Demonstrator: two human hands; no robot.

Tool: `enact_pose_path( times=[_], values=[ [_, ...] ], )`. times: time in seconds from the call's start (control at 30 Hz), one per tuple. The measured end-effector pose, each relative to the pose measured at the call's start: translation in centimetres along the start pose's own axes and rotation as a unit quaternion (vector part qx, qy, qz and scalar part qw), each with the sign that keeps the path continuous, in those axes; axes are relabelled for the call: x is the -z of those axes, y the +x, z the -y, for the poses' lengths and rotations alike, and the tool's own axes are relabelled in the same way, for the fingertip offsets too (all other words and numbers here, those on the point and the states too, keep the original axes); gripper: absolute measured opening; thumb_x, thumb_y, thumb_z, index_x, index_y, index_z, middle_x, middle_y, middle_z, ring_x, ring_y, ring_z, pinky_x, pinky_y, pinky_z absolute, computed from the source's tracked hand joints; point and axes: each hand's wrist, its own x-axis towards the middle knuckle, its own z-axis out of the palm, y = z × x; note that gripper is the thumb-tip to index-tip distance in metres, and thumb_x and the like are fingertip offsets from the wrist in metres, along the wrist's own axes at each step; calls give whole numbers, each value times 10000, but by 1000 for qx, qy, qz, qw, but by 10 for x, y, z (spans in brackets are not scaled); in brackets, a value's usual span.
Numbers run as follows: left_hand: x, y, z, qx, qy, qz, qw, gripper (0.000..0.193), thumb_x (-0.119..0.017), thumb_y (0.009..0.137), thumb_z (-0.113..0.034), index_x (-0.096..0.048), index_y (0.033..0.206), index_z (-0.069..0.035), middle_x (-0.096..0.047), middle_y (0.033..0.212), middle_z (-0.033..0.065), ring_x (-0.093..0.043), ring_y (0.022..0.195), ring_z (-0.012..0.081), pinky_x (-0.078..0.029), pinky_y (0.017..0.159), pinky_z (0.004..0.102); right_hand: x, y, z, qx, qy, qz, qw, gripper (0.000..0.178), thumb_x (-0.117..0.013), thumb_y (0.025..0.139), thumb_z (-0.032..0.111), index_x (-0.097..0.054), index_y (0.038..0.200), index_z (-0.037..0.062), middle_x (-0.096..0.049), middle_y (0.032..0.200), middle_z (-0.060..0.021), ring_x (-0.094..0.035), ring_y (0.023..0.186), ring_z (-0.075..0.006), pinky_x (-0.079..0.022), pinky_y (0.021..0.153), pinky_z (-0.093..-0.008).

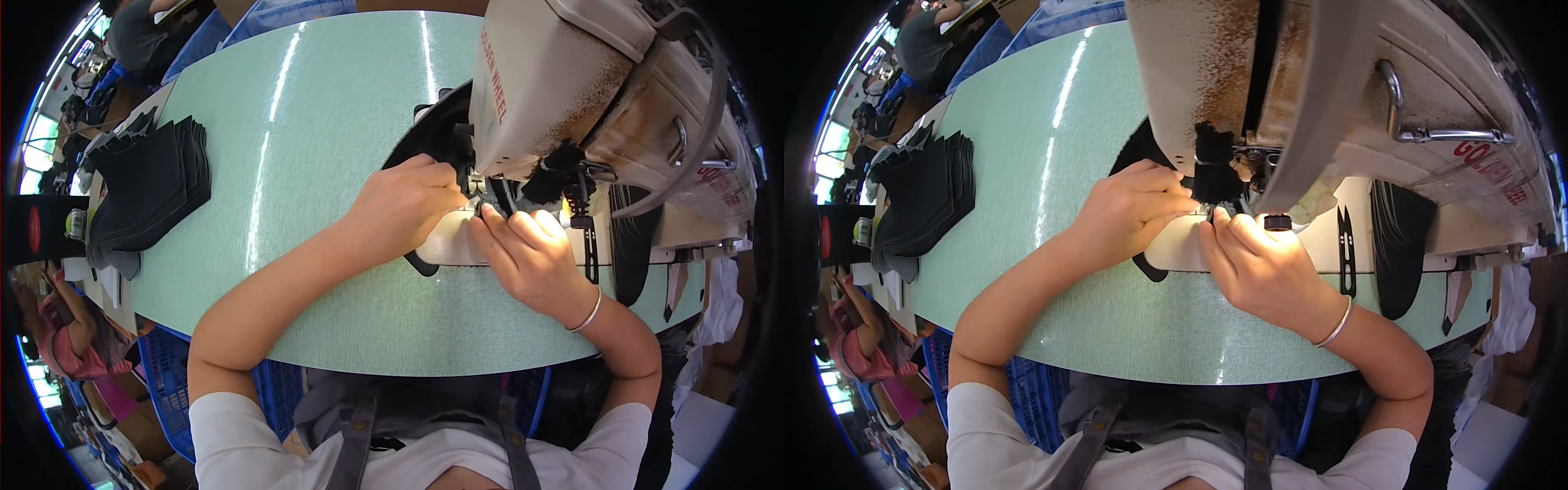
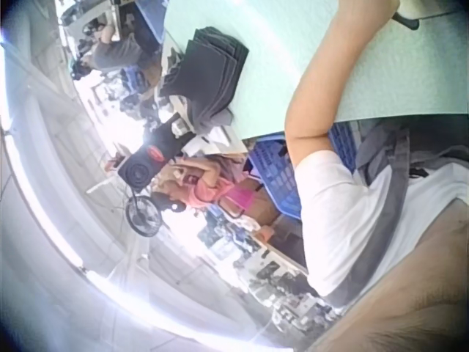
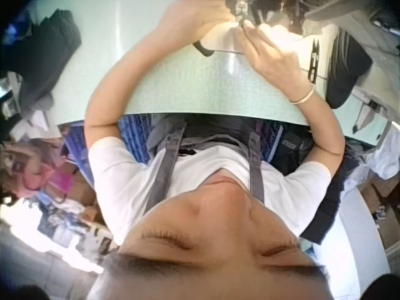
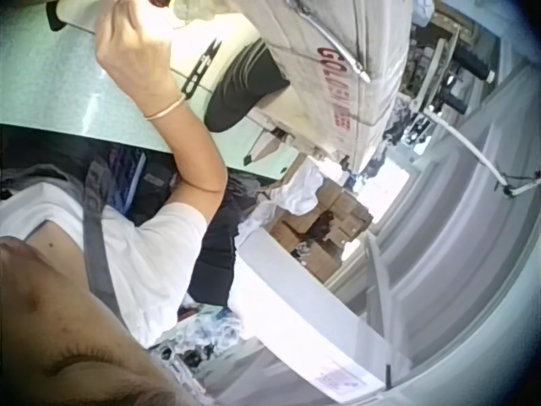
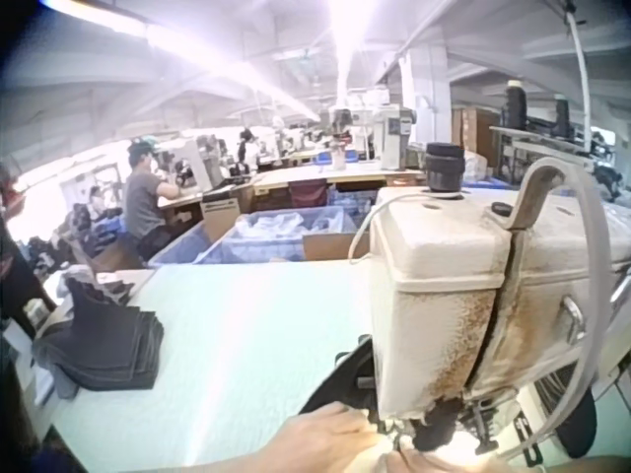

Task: The person trims threads from a stitched fabric piece using snips, then aligns black fabric panels and sews them together using a sewing machine.

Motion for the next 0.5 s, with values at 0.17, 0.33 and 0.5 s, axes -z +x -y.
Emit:
enact_pose_path(
  times=[0.17, 0.33, 0.5],
  values=[
    [-2, 4, 2, 9, 13, 4, 1000, 140, -702, 783, -100, -744, 915, -113, -643, 863, 16, -603, 790, 212, -508, 641, 326, -2, 7, 0, 2, -32, 13, 999, 336, -643, 736, 108, -636, 1043, -26, -653, 1023, -139, -609, 875, -185, -530, 671, -300],
    [-2, 6, 4, 4, 30, 0, 1000, 158, -704, 767, -90, -741, 920, -107, -631, 848, 14, -612, 813, 215, -512, 653, 325, -8, 4, -1, -20, -41, 0, 999, 316, -644, 735, 121, -632, 1029, 5, -666, 1019, -116, -633, 863, -177, -543, 654, -278],
    [-3, 6, 9, -76, 96, -43, 992, 105, -657, 717, -87, -683, 819, -96, -644, 842, -4, -623, 916, 188, -357, 1103, 474, -10, 3, -4, -27, -36, -19, 999, 305, -644, 729, 103, -630, 1019, 9, -670, 1016, -118, -640, 866, -184, -558, 679, -277]
  ],
)
